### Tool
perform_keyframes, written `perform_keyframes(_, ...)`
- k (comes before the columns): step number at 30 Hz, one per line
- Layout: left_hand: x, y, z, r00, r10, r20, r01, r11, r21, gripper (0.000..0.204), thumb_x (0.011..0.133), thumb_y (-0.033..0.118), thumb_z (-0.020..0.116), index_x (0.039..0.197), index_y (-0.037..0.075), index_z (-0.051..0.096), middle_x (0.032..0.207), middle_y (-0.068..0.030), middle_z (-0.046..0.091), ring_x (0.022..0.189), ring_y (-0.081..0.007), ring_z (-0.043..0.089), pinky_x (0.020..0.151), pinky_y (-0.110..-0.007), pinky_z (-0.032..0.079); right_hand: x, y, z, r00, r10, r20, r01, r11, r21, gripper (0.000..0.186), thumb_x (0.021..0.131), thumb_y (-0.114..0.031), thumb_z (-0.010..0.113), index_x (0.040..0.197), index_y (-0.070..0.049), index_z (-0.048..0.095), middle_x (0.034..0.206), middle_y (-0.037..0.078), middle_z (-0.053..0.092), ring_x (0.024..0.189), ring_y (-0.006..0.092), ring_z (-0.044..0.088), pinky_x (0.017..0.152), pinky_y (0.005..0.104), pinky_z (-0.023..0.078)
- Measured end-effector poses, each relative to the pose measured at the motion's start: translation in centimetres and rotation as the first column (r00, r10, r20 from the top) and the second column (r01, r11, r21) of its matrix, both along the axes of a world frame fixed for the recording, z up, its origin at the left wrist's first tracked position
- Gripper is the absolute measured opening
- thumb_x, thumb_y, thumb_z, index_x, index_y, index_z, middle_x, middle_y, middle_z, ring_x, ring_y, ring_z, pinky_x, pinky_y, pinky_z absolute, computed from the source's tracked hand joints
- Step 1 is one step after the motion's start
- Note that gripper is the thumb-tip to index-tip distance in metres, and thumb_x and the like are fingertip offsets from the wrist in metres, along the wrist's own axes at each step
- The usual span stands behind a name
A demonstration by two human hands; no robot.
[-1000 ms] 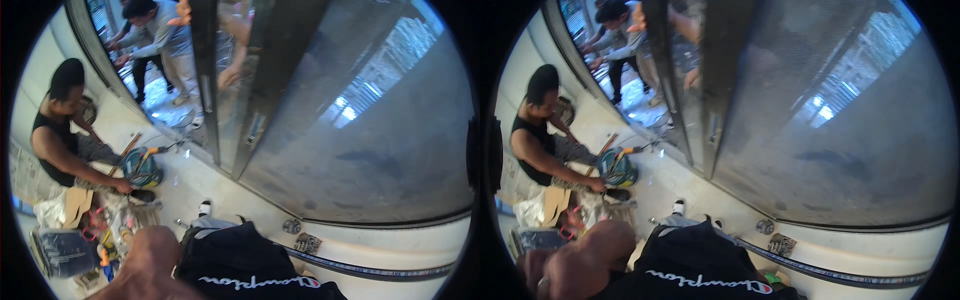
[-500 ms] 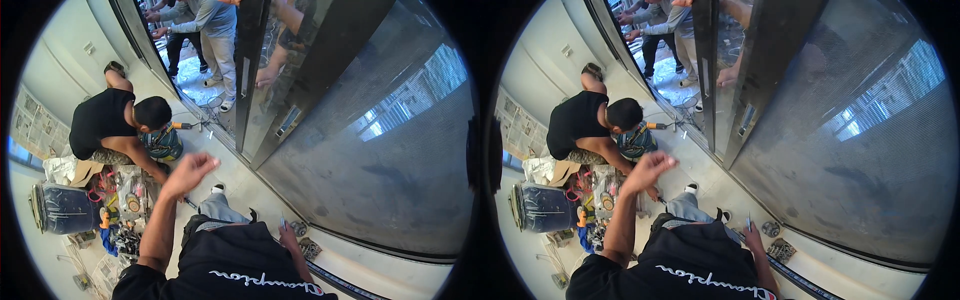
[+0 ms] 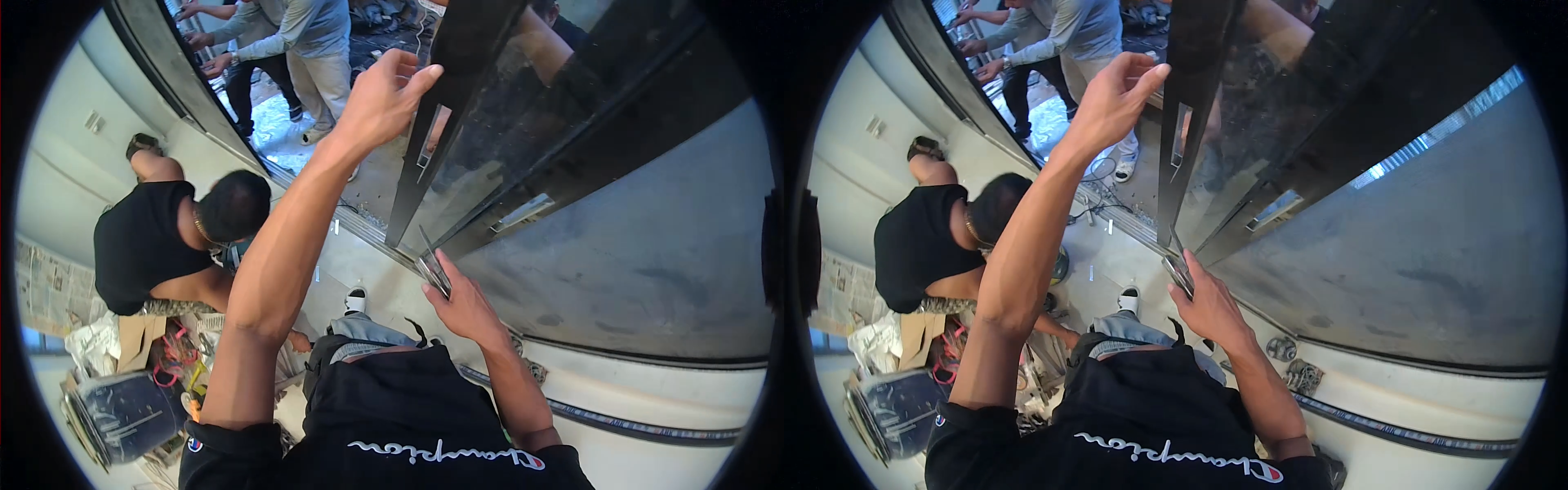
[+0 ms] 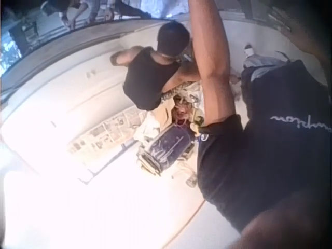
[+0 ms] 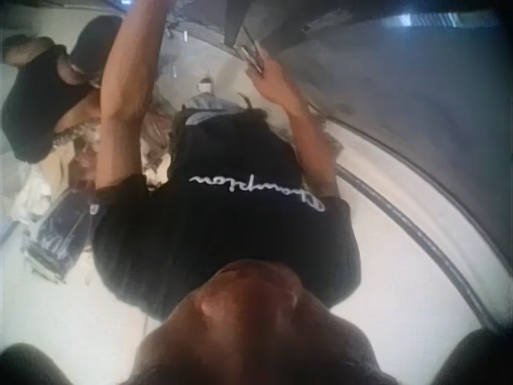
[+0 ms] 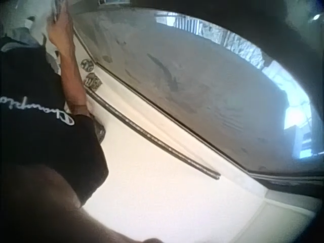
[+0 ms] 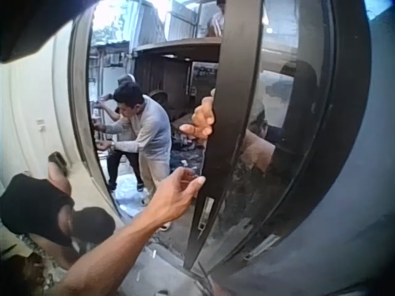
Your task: Tightening and adjusting the handle of a sliding glass door using a multi-tool.
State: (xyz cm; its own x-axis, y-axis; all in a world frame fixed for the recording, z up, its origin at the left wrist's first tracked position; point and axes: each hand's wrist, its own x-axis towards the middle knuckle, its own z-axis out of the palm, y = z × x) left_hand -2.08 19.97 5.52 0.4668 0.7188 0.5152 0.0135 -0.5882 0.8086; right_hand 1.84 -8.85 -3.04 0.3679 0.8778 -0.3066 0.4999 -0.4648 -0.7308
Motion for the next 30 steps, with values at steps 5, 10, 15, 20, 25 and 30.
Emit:
perform_keyframes(5,1.7,2.1,-1.1,0.986,-0.160,-0.050,0.160,0.987,-0.015,0.045,0.094,0.043,0.072,0.102,-0.001,0.068,0.083,-0.0095,0.071,0.076,-0.0144,0.063,0.071,-0.031,0.051,-2.2,5.3,1.1,0.985,-0.108,0.136,0.104,0.994,0.036,0.069,0.097,-0.027,0.062,0.148,0.010,0.035,0.118,0.033,0.064,0.111,0.0490,0.062,0.096,0.0496,0.048)
perform_keyframes(10,2.7,4.0,-2.3,0.972,-0.234,-0.029,0.235,0.970,0.056,0.041,0.093,0.037,0.075,0.088,-0.001,0.061,0.067,-0.0049,0.055,0.063,-0.0140,0.045,0.060,-0.032,0.042,-2.1,9.4,2.8,0.963,-0.183,0.196,0.187,0.982,0.001,0.067,0.098,-0.028,0.059,0.147,0.012,0.036,0.114,0.036,0.064,0.110,0.0503,0.062,0.097,0.0498,0.048)
perform_keyframes(15,3.1,5.0,-2.5,0.952,-0.302,-0.051,0.306,0.945,0.116,0.041,0.094,0.037,0.072,0.085,0.001,0.054,0.064,-0.0104,0.049,0.060,-0.0202,0.041,0.058,-0.036,0.040,-1.6,12.4,2.9,0.954,-0.192,0.232,0.211,0.975,-0.064,0.066,0.097,-0.028,0.057,0.146,0.012,0.037,0.111,0.037,0.065,0.106,0.0509,0.063,0.096,0.0499,0.049)
perform_keyframes(20,3.1,5.1,-2.9,0.954,-0.299,-0.017,0.297,0.939,0.172,0.040,0.095,0.037,0.070,0.086,0.001,0.055,0.066,-0.0158,0.052,0.060,-0.0301,0.045,0.059,-0.039,0.041,-2.5,13.2,3.4,0.954,-0.246,0.171,0.255,0.966,-0.033,0.067,0.092,-0.019,0.062,0.143,0.014,0.035,0.109,0.035,0.066,0.104,0.0493,0.065,0.095,0.0492,0.049)
perform_keyframes(25,3.2,5.3,-3.0,0.956,-0.291,0.031,0.277,0.934,0.226,0.040,0.095,0.038,0.069,0.088,0.001,0.056,0.068,-0.0183,0.056,0.063,-0.0366,0.051,0.060,-0.042,0.042,-1.6,12.8,0.8,0.931,-0.284,0.227,0.284,0.958,0.032,0.066,0.089,-0.016,0.065,0.141,0.013,0.037,0.108,0.035,0.066,0.102,0.0488,0.066,0.093,0.0489,0.050)
perform_keyframes(30,3.2,5.4,-3.5,0.964,-0.265,0.004,0.257,0.940,0.226,0.039,0.095,0.038,0.069,0.088,0.002,0.057,0.067,-0.0177,0.056,0.064,-0.0368,0.054,0.061,-0.042,0.043,-1.9,12.5,1.2,0.939,-0.282,0.196,0.283,0.959,0.021,0.065,0.089,-0.018,0.067,0.140,0.010,0.040,0.111,0.035,0.066,0.104,0.0483,0.066,0.093,0.0488,0.050)
